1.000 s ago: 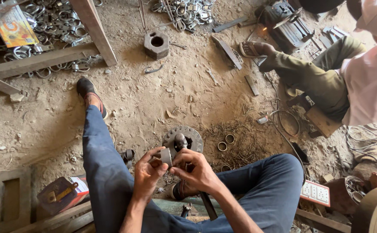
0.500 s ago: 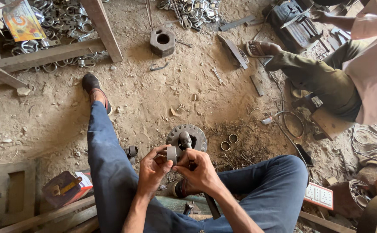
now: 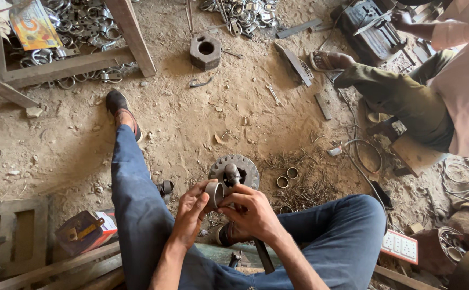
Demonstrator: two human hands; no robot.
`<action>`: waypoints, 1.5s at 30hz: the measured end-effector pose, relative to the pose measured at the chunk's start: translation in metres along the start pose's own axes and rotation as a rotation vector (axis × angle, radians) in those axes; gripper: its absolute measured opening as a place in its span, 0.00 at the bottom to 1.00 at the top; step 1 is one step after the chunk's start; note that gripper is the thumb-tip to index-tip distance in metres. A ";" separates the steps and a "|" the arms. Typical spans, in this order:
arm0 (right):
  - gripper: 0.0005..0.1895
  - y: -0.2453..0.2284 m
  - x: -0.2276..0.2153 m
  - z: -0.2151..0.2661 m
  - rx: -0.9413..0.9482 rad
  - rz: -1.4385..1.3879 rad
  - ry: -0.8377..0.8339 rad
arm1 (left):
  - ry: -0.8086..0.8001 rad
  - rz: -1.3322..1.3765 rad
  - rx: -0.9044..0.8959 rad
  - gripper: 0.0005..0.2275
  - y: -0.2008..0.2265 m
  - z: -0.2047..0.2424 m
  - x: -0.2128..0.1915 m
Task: The person sits on the floor and uses a metal rod to press and shape small metal rings on a gear-like fixture. They repeatedly pick up rings, position them on the fixture, and apply pressure with the rod to deform them.
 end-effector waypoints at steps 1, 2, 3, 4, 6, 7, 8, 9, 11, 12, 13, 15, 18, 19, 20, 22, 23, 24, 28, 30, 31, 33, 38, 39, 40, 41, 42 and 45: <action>0.08 0.001 -0.001 0.001 -0.008 -0.014 0.015 | -0.018 0.005 0.004 0.31 0.000 0.001 0.000; 0.08 0.002 -0.003 0.002 -0.016 -0.028 0.030 | -0.033 -0.015 0.004 0.32 0.000 0.001 0.000; 0.07 0.004 -0.003 0.003 -0.025 -0.062 0.024 | -0.051 -0.034 0.003 0.33 -0.001 0.001 0.001; 0.08 0.005 -0.003 0.004 -0.034 -0.097 0.018 | -0.069 -0.052 0.003 0.34 -0.002 0.001 0.001; 0.08 0.008 -0.003 0.005 -0.003 -0.125 0.024 | -0.058 -0.070 -0.021 0.34 -0.005 0.000 0.000; 0.08 0.010 -0.001 0.005 0.036 -0.118 0.036 | -0.051 -0.078 -0.031 0.33 -0.006 0.000 -0.001; 0.09 0.012 0.001 0.005 0.075 -0.110 0.048 | -0.037 -0.061 -0.031 0.33 -0.006 -0.001 -0.002; 0.09 0.011 0.003 0.006 0.075 -0.107 0.061 | -0.021 -0.043 -0.031 0.32 -0.007 -0.001 -0.003; 0.09 0.012 0.003 0.005 0.073 -0.099 0.089 | -0.003 -0.018 -0.026 0.31 -0.007 -0.002 -0.004; 0.09 0.011 0.004 0.004 0.039 -0.087 0.064 | 0.000 -0.011 -0.021 0.31 -0.007 -0.002 -0.004; 0.10 0.010 0.004 0.002 0.006 -0.075 0.040 | 0.004 -0.004 -0.017 0.31 -0.006 -0.003 -0.005; 0.10 0.010 0.002 0.001 -0.028 -0.044 -0.007 | -0.006 0.020 -0.034 0.30 -0.006 -0.001 -0.005; 0.07 0.009 -0.002 0.004 -0.036 0.001 -0.044 | -0.018 0.018 -0.054 0.29 -0.007 0.000 -0.003; 0.07 0.008 -0.004 0.004 -0.043 0.006 -0.036 | -0.021 0.010 -0.055 0.29 -0.007 -0.001 -0.002; 0.07 0.006 -0.005 0.005 -0.051 0.011 -0.029 | -0.020 0.023 -0.060 0.29 -0.008 0.000 0.001; 0.08 0.004 -0.003 -0.001 -0.019 -0.034 -0.018 | -0.017 0.032 -0.054 0.30 -0.001 -0.003 0.001; 0.08 0.003 -0.004 0.001 0.008 -0.053 -0.010 | -0.042 0.043 -0.049 0.30 0.001 -0.003 0.003; 0.08 0.003 -0.005 -0.001 0.038 -0.075 0.002 | -0.067 0.054 -0.045 0.31 0.004 -0.001 0.004; 0.08 0.007 -0.007 0.003 0.103 -0.144 0.046 | -0.074 -0.078 0.030 0.32 0.006 0.000 0.007; 0.08 0.009 -0.007 0.002 0.074 -0.155 0.047 | -0.065 -0.107 0.019 0.31 0.002 0.000 0.004; 0.09 0.009 -0.008 0.002 0.047 -0.150 0.043 | -0.064 -0.122 0.013 0.30 -0.001 -0.002 0.002; 0.09 0.007 -0.009 0.004 -0.006 -0.154 0.050 | -0.041 -0.139 0.024 0.30 -0.005 -0.004 -0.001; 0.11 0.014 -0.004 0.006 0.121 -0.234 -0.060 | 0.034 -0.249 0.015 0.28 -0.019 -0.004 -0.018; 0.11 0.013 -0.005 0.007 0.049 -0.255 -0.045 | 0.039 -0.249 -0.002 0.29 -0.023 -0.003 -0.022; 0.11 0.011 -0.005 0.008 -0.023 -0.274 -0.031 | 0.044 -0.250 -0.020 0.29 -0.027 -0.002 -0.024; 0.11 0.009 -0.005 0.009 -0.099 -0.292 -0.021 | 0.039 -0.232 -0.018 0.29 -0.030 -0.002 -0.027; 0.11 0.011 -0.005 0.008 -0.085 -0.337 -0.013 | 0.034 -0.214 -0.017 0.29 -0.033 -0.002 -0.029; 0.12 0.017 -0.003 0.009 -0.042 -0.447 -0.008 | -0.010 -0.140 -0.014 0.29 -0.041 -0.001 -0.034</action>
Point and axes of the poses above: each hand's wrist, its own z-axis away from the middle knuckle, its own x-axis out of the palm, y = z × x, the point moved 4 cm from there along -z, towards the middle knuckle, and after that the axes turned 11 degrees about -z, right-handed, at the moved point
